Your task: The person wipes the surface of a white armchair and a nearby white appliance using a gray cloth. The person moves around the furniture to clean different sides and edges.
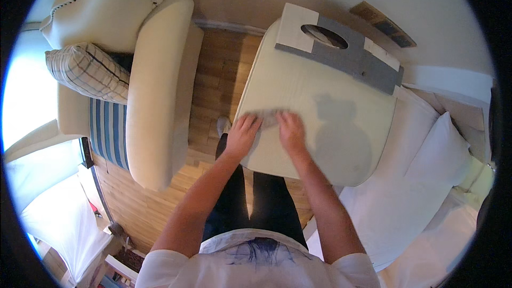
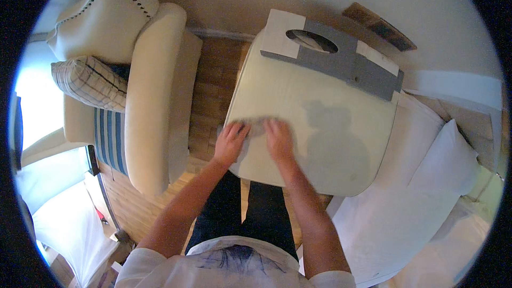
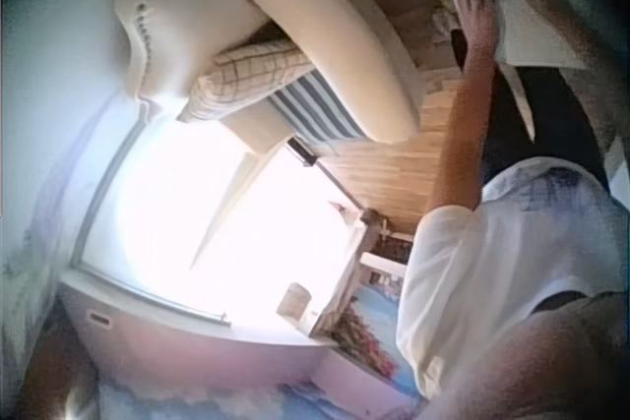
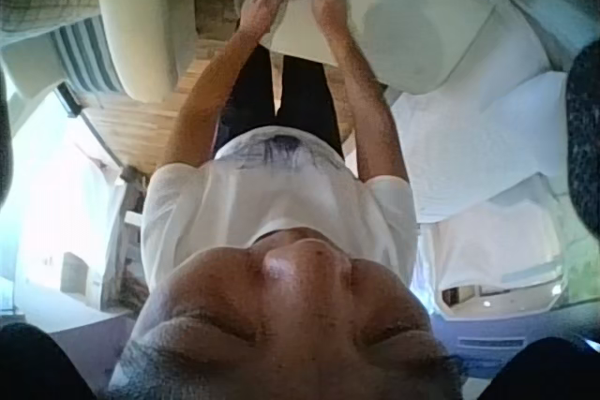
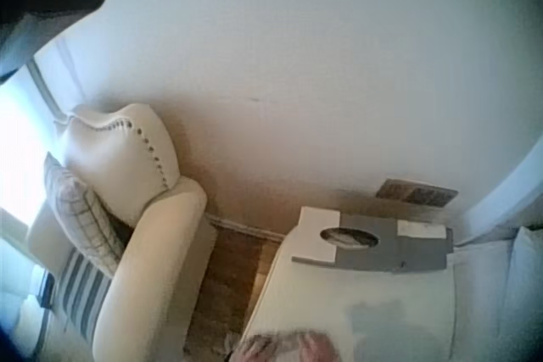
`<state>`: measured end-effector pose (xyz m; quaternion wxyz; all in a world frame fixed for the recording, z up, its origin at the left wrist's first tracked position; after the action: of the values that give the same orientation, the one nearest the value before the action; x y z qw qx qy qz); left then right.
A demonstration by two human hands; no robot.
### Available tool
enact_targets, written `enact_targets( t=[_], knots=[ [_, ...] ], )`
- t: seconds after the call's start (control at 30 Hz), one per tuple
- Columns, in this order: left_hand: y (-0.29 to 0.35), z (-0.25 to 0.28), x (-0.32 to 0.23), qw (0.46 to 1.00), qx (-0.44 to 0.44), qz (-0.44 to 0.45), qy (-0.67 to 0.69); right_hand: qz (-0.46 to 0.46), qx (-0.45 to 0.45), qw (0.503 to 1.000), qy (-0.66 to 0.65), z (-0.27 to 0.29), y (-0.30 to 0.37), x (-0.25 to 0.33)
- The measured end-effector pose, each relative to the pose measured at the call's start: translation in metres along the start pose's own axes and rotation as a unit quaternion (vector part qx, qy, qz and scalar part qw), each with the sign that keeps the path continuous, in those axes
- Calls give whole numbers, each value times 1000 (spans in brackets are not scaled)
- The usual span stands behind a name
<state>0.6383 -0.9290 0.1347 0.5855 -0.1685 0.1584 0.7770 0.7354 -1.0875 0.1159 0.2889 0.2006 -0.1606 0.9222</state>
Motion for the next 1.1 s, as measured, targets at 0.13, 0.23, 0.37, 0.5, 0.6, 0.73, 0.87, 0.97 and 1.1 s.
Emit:
enact_targets(
  t=[0.13, 0.23, 0.37, 0.5, 0.6, 0.73, 0.87, 0.97, 1.1],
  knots=[
    [-89, -10, -30, 996, -83, -5, 13, -21, -97, 994, 47, 34, -66, -49],
    [-94, -10, -42, 998, -65, 13, 3, -77, -83, 993, 42, 34, -62, -46],
    [-10, -18, -45, 999, 20, 33, 2, -66, -42, 997, 26, 21, 8, -13],
    [92, -17, -52, 998, 58, 9, 9, -82, 39, 995, -51, 25, 94, 38],
    [112, -20, -54, 995, 97, 10, 26, -70, 24, 995, -71, 25, 118, 43],
    [36, -27, -52, 999, 46, -18, 2, -50, -27, 998, -29, 24, 59, -8],
    [-88, -25, -62, 1000, -22, -4, 8, -48, -119, 991, 48, 40, -33, -70],
    [-146, -23, -65, 995, -98, -28, 15, -65, -150, 985, 56, 50, -68, -87],
    [-144, -29, -71, 997, -73, -13, 27, -90, -113, 988, 55, 48, -47, -82]
  ],
)
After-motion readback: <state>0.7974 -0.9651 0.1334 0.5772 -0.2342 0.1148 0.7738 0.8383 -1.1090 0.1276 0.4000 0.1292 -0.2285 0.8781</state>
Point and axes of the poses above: each hand's wrist, its own y-axis away from the middle knuckle, its own z-axis out of the back of the hand, x = y × z, the point moved 1 cm from there along -y, towards the middle knuckle, and after that the axes turned 10 degrees about z, right-handed, at the moved point
